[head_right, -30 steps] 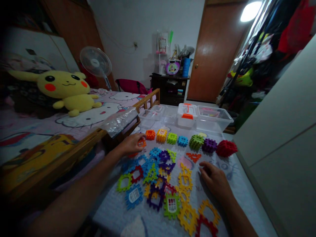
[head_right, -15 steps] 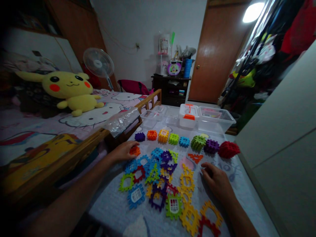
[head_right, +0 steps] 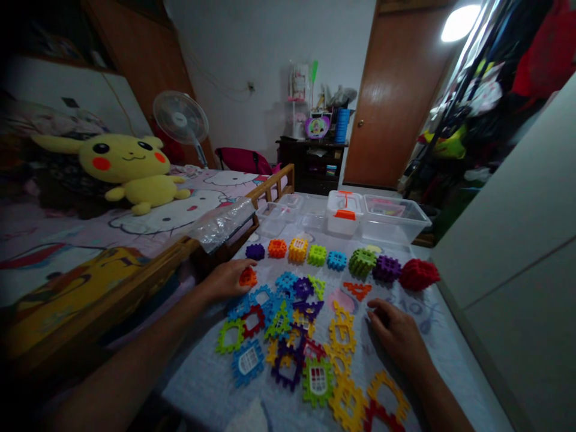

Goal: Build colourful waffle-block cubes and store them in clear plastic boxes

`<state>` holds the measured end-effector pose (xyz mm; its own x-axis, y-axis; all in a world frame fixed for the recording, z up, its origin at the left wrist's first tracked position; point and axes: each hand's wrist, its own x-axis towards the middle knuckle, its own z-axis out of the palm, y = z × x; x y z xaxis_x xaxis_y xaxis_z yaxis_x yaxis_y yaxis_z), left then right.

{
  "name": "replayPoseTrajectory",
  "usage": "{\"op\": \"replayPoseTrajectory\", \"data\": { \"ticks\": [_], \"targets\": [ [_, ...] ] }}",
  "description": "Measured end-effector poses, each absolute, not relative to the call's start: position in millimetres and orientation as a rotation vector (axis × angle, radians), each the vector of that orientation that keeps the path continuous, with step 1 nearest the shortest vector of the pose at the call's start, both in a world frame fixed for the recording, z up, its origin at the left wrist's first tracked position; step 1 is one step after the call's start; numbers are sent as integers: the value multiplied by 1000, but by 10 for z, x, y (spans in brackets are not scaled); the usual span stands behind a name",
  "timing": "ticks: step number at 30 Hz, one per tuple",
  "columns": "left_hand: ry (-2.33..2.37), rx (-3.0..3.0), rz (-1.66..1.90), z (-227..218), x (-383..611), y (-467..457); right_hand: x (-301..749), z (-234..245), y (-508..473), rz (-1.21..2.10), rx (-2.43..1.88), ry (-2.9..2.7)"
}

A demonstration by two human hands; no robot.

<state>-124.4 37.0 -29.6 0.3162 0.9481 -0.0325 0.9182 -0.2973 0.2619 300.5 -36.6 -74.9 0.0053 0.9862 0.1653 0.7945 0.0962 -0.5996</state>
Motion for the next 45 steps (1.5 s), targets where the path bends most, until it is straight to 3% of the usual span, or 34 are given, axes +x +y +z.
{"op": "replayPoseTrajectory", "data": {
  "ticks": [7,21,45],
  "targets": [
    [1566,2483,447,-12,-1006,774,2991,-732,-368,476,-1735,-1833],
    [1457,2493,181,4,-715,1493,3007,-762,-373,470,-1728,-1827],
    [1409,2400,96,-35,-687,1489,2973,-704,-389,467,-1728,-1835]
  ]
}}
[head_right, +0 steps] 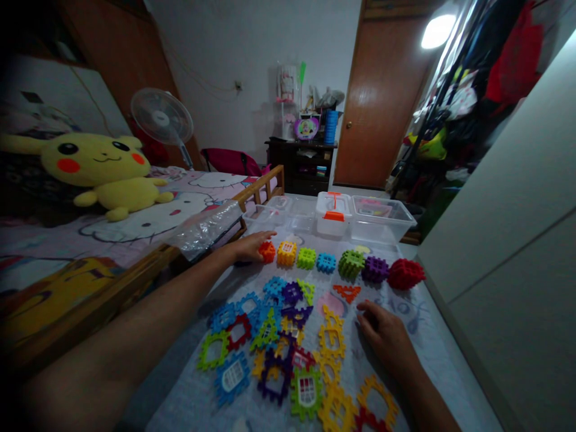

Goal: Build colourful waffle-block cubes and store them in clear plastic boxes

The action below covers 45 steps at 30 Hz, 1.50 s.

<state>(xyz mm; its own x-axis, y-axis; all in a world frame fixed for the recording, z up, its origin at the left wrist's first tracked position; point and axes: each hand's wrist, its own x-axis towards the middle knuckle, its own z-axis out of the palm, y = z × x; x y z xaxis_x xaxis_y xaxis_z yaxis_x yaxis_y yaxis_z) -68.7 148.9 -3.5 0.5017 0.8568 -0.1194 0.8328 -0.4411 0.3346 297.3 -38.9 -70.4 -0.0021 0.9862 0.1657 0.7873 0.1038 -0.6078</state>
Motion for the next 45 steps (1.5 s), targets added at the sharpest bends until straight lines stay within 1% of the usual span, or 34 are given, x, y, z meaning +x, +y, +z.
{"op": "replayPoseTrajectory", "data": {
  "ticks": [5,10,14,18,22,26,32,35,41,45],
  "targets": [
    [1413,2527,277,14,-820,1275,2973,-705,-394,464,-1712,-1843],
    [1455,2487,481,-83,-980,742,2954,-672,-418,419,-1701,-1748],
    [1482,2379,397,-239,-1071,367,2955,-653,-421,397,-1710,-1717],
    [1449,2352,349,-307,-1068,244,2955,-651,-418,374,-1721,-1685],
    [1293,2432,281,-255,-887,341,2952,-637,-425,354,-1738,-1642],
    [1108,2528,137,-192,-595,541,2960,-626,-428,366,-1741,-1617],
    [1064,2543,-104,-221,-351,747,2969,-655,-406,401,-1742,-1589],
    [1087,2532,-87,-210,-381,742,2976,-670,-388,395,-1736,-1601],
    [1283,2492,206,-29,-839,568,3000,-686,-373,373,-1758,-1621],
    [1407,2400,124,31,-1245,290,3015,-708,-363,366,-1758,-1648]
  ]
}}
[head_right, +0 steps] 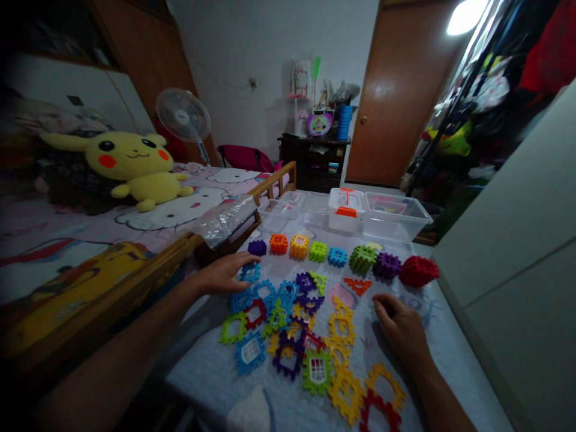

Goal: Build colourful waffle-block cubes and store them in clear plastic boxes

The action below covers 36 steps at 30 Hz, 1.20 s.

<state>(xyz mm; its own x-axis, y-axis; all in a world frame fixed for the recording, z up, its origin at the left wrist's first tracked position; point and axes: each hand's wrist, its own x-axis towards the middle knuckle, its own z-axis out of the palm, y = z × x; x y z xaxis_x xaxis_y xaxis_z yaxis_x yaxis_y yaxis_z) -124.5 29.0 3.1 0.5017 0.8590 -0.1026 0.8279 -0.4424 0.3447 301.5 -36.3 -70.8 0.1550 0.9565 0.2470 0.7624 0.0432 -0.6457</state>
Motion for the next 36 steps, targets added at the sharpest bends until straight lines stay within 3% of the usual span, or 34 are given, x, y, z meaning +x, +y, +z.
{"op": "replayPoseTrajectory", "data": {
  "ticks": [14,29,36],
  "targets": [
    [1614,2272,13,-169,-1244,-178,3027,-729,-357,382,-1748,-1668],
    [1718,2316,433,-234,-1334,240,3025,-732,-347,405,-1759,-1672],
    [1721,2298,233,-123,-1264,199,3027,-732,-354,394,-1739,-1704]
  ]
}}
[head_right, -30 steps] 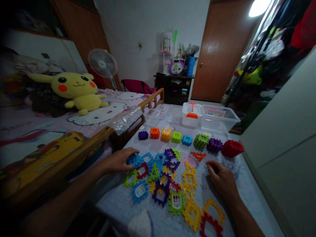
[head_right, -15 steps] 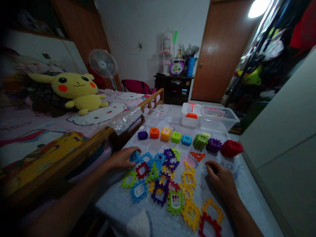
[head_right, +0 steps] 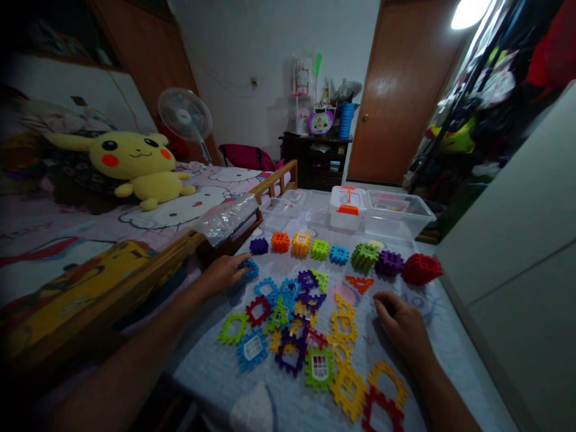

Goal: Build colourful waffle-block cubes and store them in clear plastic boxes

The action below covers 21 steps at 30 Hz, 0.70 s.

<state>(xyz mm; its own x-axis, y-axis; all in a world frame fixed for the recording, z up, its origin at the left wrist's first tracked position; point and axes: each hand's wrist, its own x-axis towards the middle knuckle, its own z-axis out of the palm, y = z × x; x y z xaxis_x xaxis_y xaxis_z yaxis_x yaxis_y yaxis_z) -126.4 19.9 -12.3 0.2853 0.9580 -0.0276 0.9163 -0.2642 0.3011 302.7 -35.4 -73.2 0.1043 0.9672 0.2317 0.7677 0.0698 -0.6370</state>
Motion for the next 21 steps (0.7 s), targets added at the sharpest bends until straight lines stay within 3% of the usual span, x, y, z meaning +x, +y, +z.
{"op": "replayPoseTrajectory", "data": {
  "ticks": [10,21],
  "targets": [
    [1376,2270,155,34,-1330,184,3030,-732,-353,392,-1722,-1704],
    [1330,2086,233,-43,-1539,347,3031,-748,-351,381,-1732,-1719]
  ]
}}
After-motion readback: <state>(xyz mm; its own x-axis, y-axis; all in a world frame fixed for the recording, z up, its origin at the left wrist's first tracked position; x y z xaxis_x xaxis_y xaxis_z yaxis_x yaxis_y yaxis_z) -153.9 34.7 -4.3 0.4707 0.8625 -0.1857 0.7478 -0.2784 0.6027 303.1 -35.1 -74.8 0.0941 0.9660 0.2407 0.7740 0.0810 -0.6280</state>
